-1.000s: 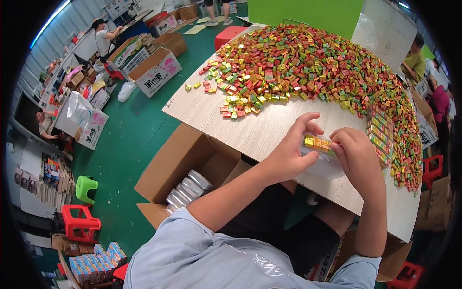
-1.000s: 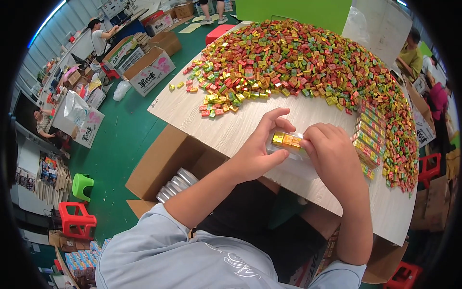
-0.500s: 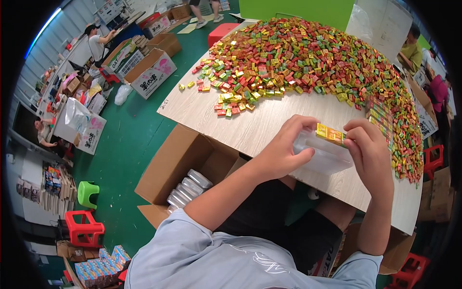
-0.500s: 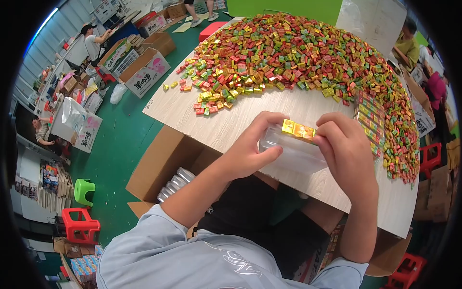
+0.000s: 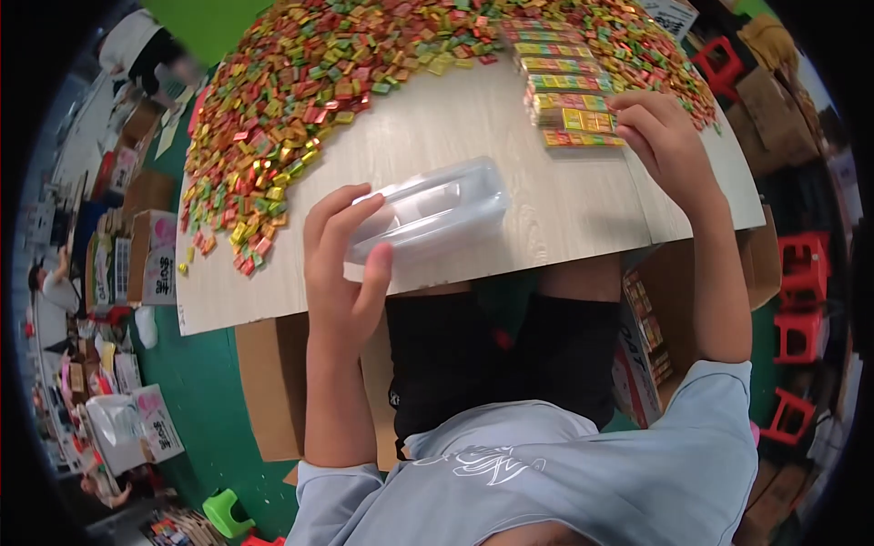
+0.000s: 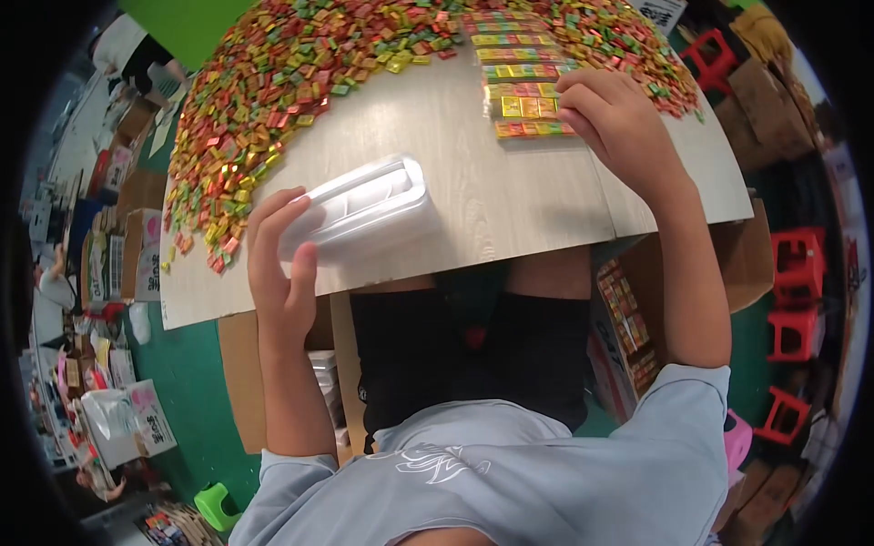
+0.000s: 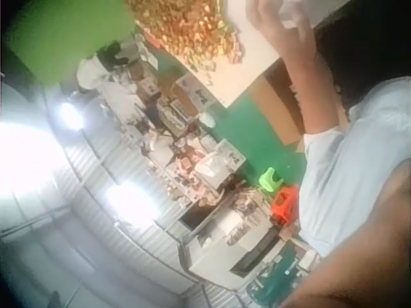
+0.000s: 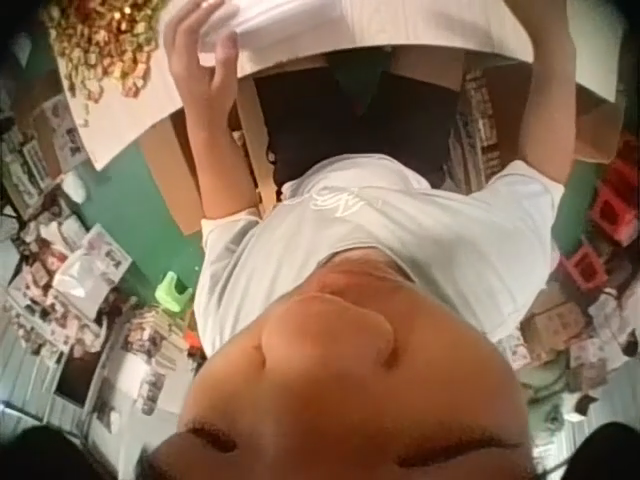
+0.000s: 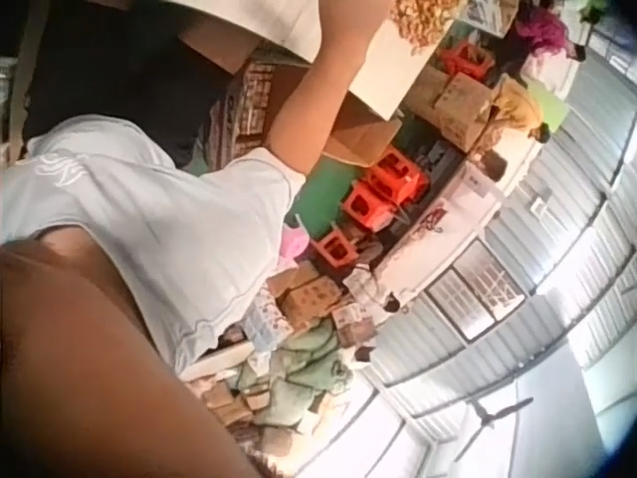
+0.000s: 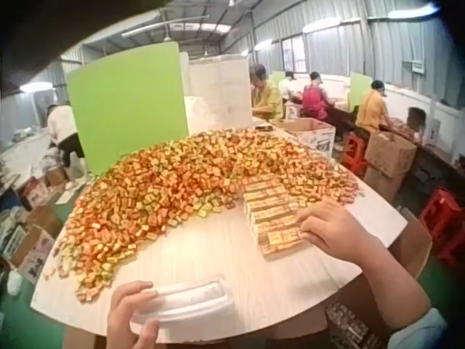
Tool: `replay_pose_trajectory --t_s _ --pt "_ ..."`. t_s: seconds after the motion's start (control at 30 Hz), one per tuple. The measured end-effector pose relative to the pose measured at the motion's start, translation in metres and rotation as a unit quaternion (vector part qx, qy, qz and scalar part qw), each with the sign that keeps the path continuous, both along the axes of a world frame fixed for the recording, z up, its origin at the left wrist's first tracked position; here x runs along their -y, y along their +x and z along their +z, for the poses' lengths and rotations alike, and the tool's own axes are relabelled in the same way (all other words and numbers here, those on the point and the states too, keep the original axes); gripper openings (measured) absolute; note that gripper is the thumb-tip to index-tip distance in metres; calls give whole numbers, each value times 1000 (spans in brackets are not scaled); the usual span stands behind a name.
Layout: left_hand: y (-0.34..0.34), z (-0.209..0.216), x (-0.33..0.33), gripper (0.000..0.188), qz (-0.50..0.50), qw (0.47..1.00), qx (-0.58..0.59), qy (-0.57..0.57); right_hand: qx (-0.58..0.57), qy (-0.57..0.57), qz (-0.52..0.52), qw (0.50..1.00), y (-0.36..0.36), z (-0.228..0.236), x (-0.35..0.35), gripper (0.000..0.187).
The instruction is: Packing small colored toy boxes into plastic containers at a desk.
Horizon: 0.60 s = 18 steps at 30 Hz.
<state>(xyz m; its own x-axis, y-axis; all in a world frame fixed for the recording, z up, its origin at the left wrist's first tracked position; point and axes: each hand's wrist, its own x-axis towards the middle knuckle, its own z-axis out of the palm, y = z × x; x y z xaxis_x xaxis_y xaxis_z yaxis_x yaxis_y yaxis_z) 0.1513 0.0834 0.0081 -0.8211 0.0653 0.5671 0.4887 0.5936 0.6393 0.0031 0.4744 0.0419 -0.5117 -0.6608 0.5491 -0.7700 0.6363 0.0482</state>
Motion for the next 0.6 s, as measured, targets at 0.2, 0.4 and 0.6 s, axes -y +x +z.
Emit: replay_pose_trajectory --t_s 0.2,0.4,0.6 --pt "-1 -7 -5 38 1 1000 -6 22 2 -11 -15 1000 -6 -38 -27 11" --pt "-3 -7 -2 38 -8 999 -30 18 15 15 2 1000 -11 -62 -11 12" --pt "-4 -11 -2 37 -15 999 -34 30 -35 45 -20 998 -14 -73 -5 12"
